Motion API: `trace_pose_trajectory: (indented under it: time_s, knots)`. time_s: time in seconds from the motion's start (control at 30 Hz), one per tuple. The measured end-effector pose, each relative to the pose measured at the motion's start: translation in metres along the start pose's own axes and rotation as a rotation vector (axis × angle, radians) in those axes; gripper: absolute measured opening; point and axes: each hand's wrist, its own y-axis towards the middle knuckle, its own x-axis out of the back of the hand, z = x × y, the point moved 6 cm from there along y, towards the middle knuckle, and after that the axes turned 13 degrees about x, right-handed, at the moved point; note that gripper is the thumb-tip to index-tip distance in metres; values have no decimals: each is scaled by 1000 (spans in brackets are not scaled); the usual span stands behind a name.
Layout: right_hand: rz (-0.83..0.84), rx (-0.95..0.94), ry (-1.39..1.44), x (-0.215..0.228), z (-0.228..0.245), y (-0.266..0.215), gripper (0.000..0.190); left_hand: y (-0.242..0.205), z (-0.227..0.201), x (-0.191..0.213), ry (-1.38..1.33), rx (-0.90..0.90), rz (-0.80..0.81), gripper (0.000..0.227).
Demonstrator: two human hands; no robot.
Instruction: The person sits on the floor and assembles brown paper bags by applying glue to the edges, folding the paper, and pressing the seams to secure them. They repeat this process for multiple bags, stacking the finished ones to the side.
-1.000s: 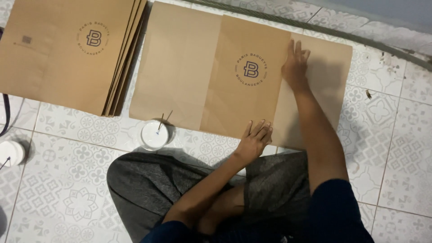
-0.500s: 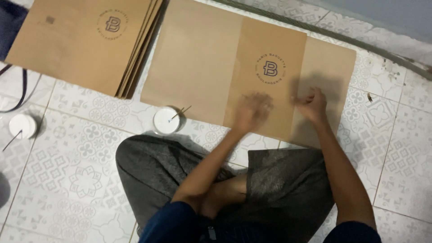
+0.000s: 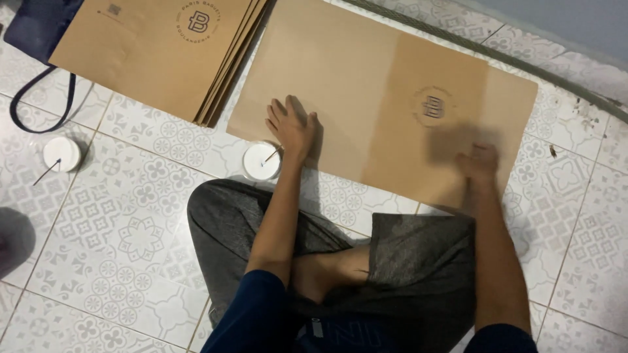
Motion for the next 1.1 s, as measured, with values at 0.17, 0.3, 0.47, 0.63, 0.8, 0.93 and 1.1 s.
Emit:
trace_pose_trajectory:
  time_s: [0.17, 0.3, 0.47, 0.63, 0.8, 0.93, 1.1]
  knots:
    - [-96, 255, -530, 61, 11, -31, 61, -20, -26, -11, 51, -199, -54, 75]
    - [-674, 1342, -319, 27, 97, -56, 18, -41, -41, -48, 19, -110, 193, 83]
    - [191, 517, -408, -51, 187, -79, 53, -45, -44, -24, -256, -42, 308, 86]
    - [313, 608, -321, -80, 207, -92, 64, -6, -19, -22, -503, 72, 394, 16]
    - [596, 515, -479, -98, 230, -119, 59, -44, -81, 49, -552, -189, 600, 24]
    - [608, 419, -385, -99, 236, -114, 52, -64, -95, 3, -617, -329, 540, 44]
    - [353, 118, 395, -83, 224, -91, 55, -111, -104, -18, -190, -439, 382, 27]
